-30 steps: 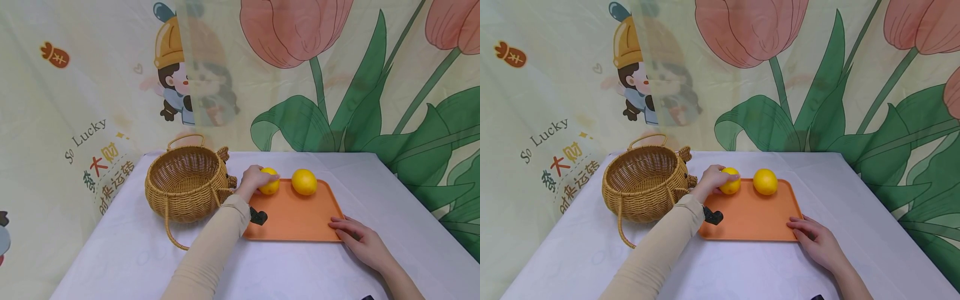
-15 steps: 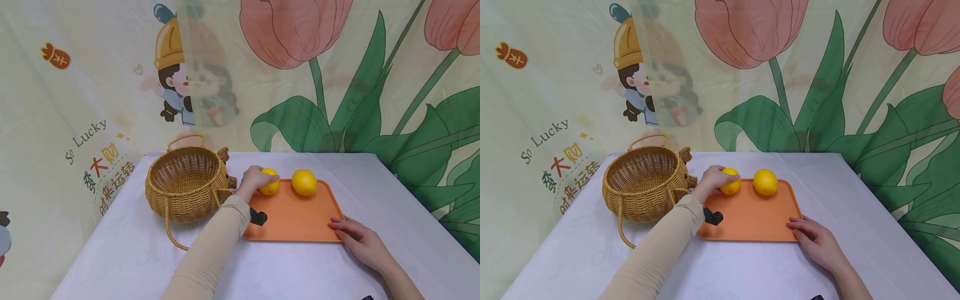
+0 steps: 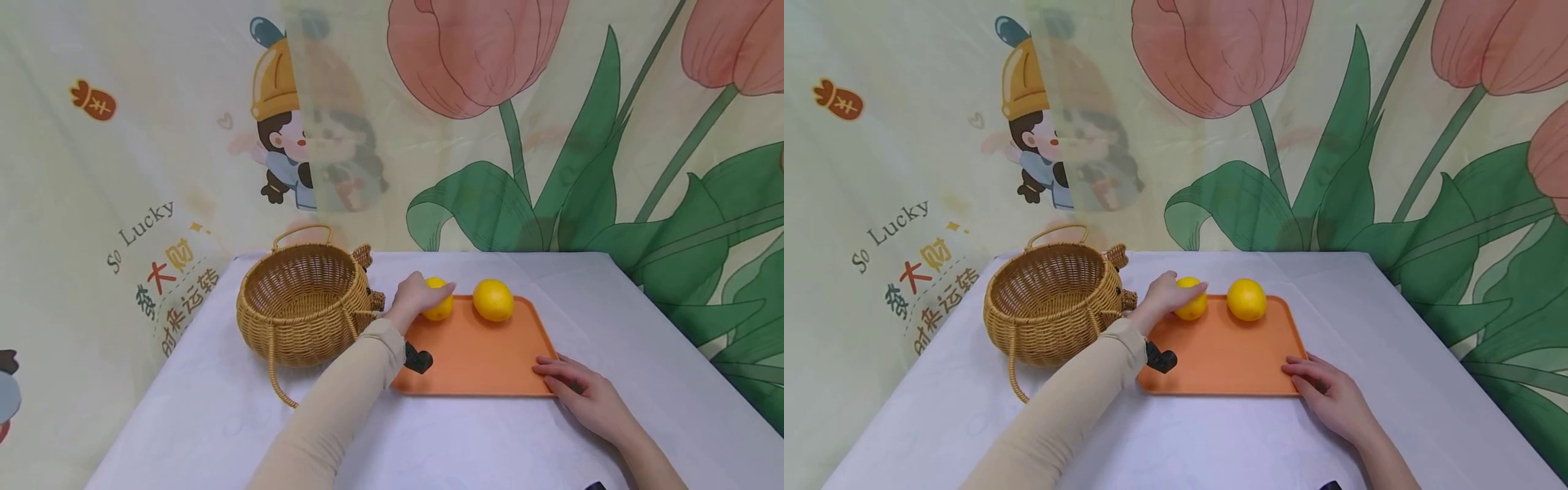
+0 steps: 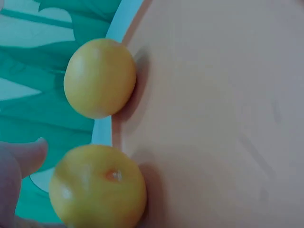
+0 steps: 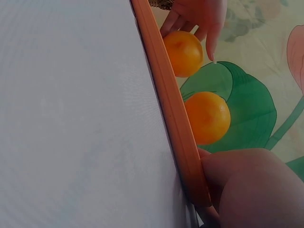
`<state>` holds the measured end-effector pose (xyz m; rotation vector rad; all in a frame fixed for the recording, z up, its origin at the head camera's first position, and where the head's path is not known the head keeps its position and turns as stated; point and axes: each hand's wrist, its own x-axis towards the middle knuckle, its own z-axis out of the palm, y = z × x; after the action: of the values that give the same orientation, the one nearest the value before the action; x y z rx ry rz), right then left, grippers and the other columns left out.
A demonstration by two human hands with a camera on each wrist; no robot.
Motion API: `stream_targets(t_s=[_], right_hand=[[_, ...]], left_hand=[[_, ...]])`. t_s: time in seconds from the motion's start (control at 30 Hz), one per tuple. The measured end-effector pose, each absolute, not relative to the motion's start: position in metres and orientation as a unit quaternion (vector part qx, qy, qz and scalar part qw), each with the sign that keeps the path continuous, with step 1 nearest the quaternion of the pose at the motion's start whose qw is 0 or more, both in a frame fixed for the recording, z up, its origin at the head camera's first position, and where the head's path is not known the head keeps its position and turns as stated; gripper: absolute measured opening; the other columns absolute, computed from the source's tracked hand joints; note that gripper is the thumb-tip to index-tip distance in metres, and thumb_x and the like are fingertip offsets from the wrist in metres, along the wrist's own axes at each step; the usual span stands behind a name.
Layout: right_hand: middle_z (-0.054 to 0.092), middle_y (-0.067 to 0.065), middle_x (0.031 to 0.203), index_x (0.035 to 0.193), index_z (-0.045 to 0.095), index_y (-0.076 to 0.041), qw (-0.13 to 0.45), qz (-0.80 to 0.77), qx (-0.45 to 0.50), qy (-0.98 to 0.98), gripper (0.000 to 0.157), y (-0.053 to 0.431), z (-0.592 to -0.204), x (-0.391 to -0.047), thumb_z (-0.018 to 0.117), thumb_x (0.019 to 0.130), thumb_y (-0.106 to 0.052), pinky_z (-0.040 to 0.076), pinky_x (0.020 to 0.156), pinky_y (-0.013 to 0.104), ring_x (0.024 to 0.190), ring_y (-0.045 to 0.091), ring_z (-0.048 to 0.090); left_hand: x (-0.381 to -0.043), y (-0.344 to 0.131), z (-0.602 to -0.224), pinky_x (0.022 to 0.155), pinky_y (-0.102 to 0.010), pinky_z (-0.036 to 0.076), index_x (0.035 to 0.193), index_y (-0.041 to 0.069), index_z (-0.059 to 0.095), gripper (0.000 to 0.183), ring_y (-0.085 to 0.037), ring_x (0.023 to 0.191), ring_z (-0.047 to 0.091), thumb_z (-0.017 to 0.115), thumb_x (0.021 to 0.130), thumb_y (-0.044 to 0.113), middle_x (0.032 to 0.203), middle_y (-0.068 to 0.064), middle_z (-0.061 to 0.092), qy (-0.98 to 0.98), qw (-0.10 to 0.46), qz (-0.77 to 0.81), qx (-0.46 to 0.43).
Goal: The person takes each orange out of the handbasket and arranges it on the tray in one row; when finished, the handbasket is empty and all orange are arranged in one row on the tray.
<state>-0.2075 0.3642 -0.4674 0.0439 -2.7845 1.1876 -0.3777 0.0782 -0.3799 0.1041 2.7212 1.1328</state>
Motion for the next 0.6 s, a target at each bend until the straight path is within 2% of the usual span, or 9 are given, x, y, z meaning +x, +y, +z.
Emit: stream_targets(t_s=[0.17,0.3,0.5,0.6], right_hand=[[0.062,0.011,0.141,0.124,0.075,-0.017,0.053,0.392,0.022,-0.918,0.024,0.361,-0.47,-0.215,0.065,0.103,-0.023,0.029,0.11,0.07,0.144,0.045,0.035],[0.061,0.012,0.142,0.125,0.074,-0.017,0.045,0.388,0.022,-0.92,0.025,0.36,-0.474,-0.223,0.065,0.103,-0.025,0.03,0.11,0.07,0.144,0.045,0.035],[0.059,0.016,0.143,0.128,0.072,-0.014,0.038,0.375,0.008,-0.926,0.03,0.373,-0.476,-0.224,0.063,0.104,-0.029,0.029,0.108,0.072,0.143,0.048,0.033],[0.057,0.019,0.145,0.132,0.069,-0.009,0.02,0.378,-0.018,-0.926,0.043,0.382,-0.472,-0.225,0.059,0.104,-0.041,0.028,0.108,0.073,0.144,0.05,0.031]], left_hand=[[-0.367,0.074,-0.368,0.1,-0.048,0.048,0.152,-0.004,0.036,0.093,-0.036,0.119,0.056,0.06,0.094,0.065,0.139,-0.024,0.052,0.929,0.062,0.361,0.051],[-0.354,0.064,-0.352,0.111,-0.049,0.041,0.159,0.0,0.027,0.096,-0.037,0.136,0.046,0.059,0.095,0.063,0.152,-0.023,0.042,0.925,0.033,0.367,0.093],[-0.338,0.031,-0.323,0.117,-0.052,0.031,0.159,0.005,0.032,0.088,-0.037,0.145,0.033,0.057,0.097,0.062,0.158,-0.018,0.038,0.921,-0.03,0.354,0.163],[-0.336,0.008,-0.319,0.118,-0.05,0.029,0.159,0.005,0.032,0.089,-0.036,0.145,0.031,0.056,0.096,0.063,0.156,-0.016,0.04,0.929,-0.073,0.32,0.17]])
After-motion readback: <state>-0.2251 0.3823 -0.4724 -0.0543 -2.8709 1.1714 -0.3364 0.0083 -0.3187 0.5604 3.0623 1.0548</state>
